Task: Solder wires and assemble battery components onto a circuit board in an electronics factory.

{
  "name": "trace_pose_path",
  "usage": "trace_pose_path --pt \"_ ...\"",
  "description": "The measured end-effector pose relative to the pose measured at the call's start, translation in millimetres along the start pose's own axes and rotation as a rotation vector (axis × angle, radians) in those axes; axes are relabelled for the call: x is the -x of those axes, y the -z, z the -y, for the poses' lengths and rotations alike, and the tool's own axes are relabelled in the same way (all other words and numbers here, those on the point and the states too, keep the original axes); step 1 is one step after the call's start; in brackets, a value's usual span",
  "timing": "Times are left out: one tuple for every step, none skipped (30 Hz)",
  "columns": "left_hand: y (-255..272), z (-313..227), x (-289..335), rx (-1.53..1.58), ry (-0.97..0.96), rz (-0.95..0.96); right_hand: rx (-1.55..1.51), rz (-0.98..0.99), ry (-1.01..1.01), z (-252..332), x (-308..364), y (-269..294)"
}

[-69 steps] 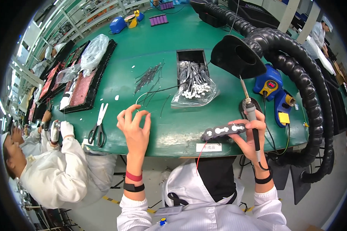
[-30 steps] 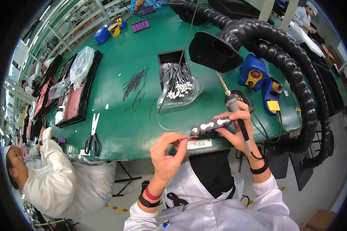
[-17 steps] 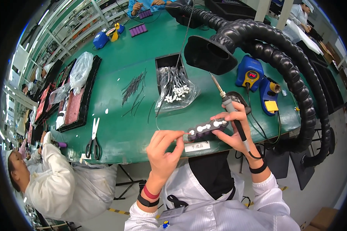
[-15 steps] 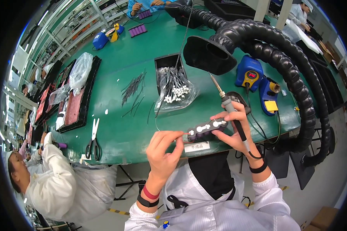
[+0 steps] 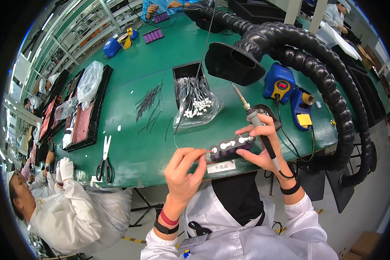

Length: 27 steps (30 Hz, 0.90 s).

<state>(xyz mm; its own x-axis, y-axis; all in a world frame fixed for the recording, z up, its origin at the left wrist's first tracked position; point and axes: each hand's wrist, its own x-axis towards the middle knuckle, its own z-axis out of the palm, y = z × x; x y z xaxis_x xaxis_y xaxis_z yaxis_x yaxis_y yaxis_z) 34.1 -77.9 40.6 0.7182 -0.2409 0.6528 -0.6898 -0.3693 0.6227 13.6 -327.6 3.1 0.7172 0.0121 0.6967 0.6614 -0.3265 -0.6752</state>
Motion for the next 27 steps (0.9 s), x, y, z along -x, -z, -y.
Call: trace_pose_path --pt "0.6 -0.2 0.1 0.006 0.013 0.011 -0.005 0.000 0.000 0.5 -0.5 -0.1" --pt "0.7 -0.6 0.0 0.007 0.012 0.011 -0.004 -0.001 0.000 0.6 -1.1 0.0" --pt "0.8 -1.2 -0.1 0.025 0.033 0.013 0.005 0.002 0.006 0.6 -1.9 0.2" --pt "0.9 -1.5 -0.3 0.044 0.054 0.015 0.015 0.005 0.012 0.5 -2.2 0.2" --pt "1.1 -1.6 -0.9 0.044 0.054 0.014 0.015 0.006 0.013 0.4 -2.3 0.3" --pt "1.3 -1.4 -1.7 0.070 0.067 0.017 0.029 0.010 0.012 0.3 -2.3 0.6" --pt "1.4 -1.2 -2.1 0.095 0.081 0.019 0.043 0.014 0.012 0.1 -2.3 0.6" --pt "1.2 -1.1 -2.0 0.096 0.081 0.018 0.044 0.015 0.012 -0.2 -2.1 0.3" --pt "0.7 -1.0 -1.6 0.129 0.097 0.029 0.023 0.011 0.010 -0.5 -1.7 -0.3" --pt "0.1 -0.9 -1.2 0.163 0.113 0.039 0.002 0.006 0.008 -0.8 -1.4 -0.6" --pt "-0.4 -0.8 0.3 0.164 0.114 0.039 0.003 0.007 0.007 -1.0 -1.0 -0.8" --pt "-1.1 -0.6 2.4 0.186 0.142 0.054 -0.001 0.003 0.008 -1.1 -0.7 -0.9" --pt "-2.0 -0.3 4.0 0.208 0.169 0.069 -0.004 -0.002 0.008 -1.2 -0.4 -0.8" --pt "-2.8 0.1 5.5 0.208 0.171 0.068 -0.005 -0.001 0.007 -1.3 -0.6 -0.8" --pt "-3.8 0.5 6.8 0.240 0.194 0.055 0.012 0.004 0.019 -1.2 -0.9 -0.3" --pt "-4.2 0.7 7.5 0.271 0.217 0.042 0.029 0.009 0.031 -1.2 -1.1 0.2" --pt "-4.0 0.6 7.4 0.271 0.217 0.042 0.029 0.009 0.031 -1.1 -1.0 0.7" --pt "-3.7 0.4 7.1 0.282 0.234 0.049 0.039 0.008 0.033 -0.9 -1.0 1.3" --pt "-3.3 0.0 6.5 0.294 0.251 0.056 0.049 0.007 0.036 -0.6 -1.1 2.0" --pt "-3.0 0.1 6.2 0.294 0.251 0.056 0.049 0.007 0.036 -1.0 -0.9 2.6" --pt "-2.7 -0.1 5.8 0.289 0.257 0.064 0.052 0.008 0.040 -1.2 -0.6 3.3" --pt "-2.6 -0.2 5.3 0.284 0.263 0.072 0.055 0.008 0.045 -1.3 -0.5 3.8" --pt "-2.0 -0.1 4.9 0.283 0.263 0.071 0.053 0.009 0.046 -0.6 -0.8 3.5" --pt "-1.7 0.0 4.2 0.262 0.252 0.076 0.044 0.005 0.043 0.9 -1.5 3.4" --pt "-1.2 0.0 3.8 0.241 0.242 0.082 0.035 0.001 0.041 2.7 -2.1 3.6" --pt "-0.7 -0.6 3.2 0.242 0.242 0.082 0.036 0.001 0.040 4.1 -2.3 5.3" --pt "0.4 -2.1 2.1 0.230 0.237 0.116 0.059 0.005 0.042 5.8 -2.3 8.0"
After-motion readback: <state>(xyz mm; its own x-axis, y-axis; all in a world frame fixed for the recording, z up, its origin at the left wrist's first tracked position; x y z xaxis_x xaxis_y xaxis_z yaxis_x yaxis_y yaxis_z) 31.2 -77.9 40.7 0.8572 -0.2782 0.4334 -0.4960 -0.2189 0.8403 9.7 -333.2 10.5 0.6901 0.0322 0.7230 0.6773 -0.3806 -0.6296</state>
